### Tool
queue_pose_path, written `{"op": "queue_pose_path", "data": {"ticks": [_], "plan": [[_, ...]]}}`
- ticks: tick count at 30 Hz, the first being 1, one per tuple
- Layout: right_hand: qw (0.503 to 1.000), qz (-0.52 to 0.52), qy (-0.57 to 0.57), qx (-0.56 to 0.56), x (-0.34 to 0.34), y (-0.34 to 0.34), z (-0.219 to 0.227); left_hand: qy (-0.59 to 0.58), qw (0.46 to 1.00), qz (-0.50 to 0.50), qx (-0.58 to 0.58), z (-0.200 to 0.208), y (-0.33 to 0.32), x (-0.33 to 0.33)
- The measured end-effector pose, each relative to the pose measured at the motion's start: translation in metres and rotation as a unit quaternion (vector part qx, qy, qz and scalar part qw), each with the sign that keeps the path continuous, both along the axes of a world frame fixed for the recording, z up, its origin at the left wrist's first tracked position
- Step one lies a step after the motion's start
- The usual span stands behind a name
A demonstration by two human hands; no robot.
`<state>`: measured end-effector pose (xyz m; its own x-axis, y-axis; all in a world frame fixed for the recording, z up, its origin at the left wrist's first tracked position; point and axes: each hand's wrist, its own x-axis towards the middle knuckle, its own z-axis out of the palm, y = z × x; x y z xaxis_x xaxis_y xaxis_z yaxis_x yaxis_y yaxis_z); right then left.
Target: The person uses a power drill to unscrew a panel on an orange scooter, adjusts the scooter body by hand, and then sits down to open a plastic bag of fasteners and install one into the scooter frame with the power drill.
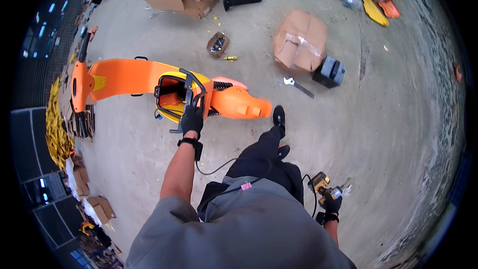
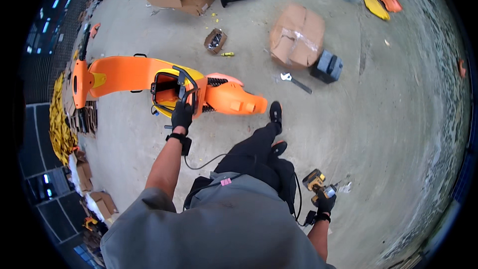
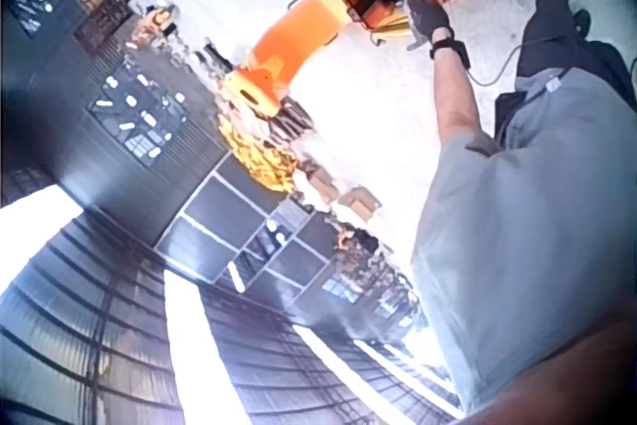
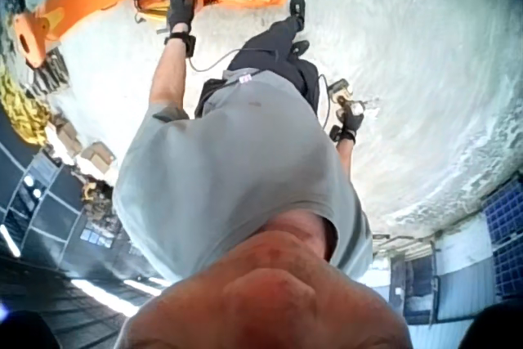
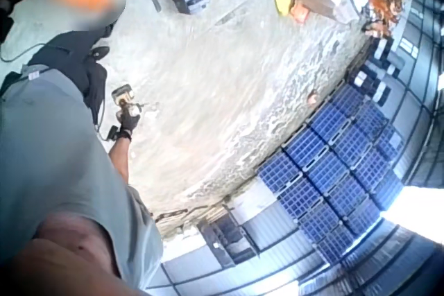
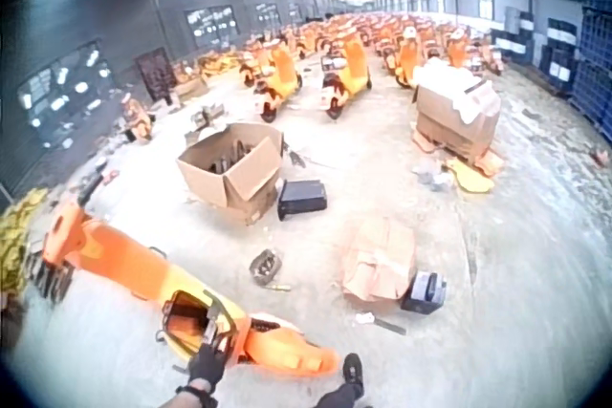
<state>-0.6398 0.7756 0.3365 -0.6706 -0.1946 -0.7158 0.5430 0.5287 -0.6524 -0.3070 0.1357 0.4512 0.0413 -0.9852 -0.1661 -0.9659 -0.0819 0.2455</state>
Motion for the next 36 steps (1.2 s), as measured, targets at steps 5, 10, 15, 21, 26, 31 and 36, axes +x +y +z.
{"op": "queue_pose_path", "data": {"ticks": [5, 10, 15, 21, 26, 31, 36], "plan": [[0.997, 0.057, 0.014, 0.049, -0.053, -0.046, 0.005, 0.005, 0.994, 0.106, 0.019, 0.026, -0.035, 0.011], [0.987, 0.138, 0.02, 0.083, -0.094, -0.139, 0.035, -0.107, 0.991, 0.063, -0.043, 0.029, -0.044, 0.045], [0.953, 0.242, 0.017, 0.184, -0.156, -0.203, 0.012, -0.057, 0.992, 0.108, 0.031, 0.022, -0.029, 0.012], [0.893, 0.385, 0.151, 0.177, -0.203, -0.352, 0.034, -0.07, 0.986, 0.154, 0.009, 0.03, -0.047, 0.01], [0.87, 0.444, 0.153, 0.15, -0.243, -0.455, 0.022, -0.165, 0.973, 0.155, -0.044, 0.021, -0.051, 0.007], [0.798, 0.545, 0.202, 0.161, -0.261, -0.574, 0.033, -0.238, 0.934, 0.264, -0.032, 0.017, -0.037, -0.014], [0.765, 0.595, 0.222, 0.107, -0.291, -0.66, 0.011, -0.2, 0.91, 0.363, 0.011, 0.029, -0.051, -0.033]]}}
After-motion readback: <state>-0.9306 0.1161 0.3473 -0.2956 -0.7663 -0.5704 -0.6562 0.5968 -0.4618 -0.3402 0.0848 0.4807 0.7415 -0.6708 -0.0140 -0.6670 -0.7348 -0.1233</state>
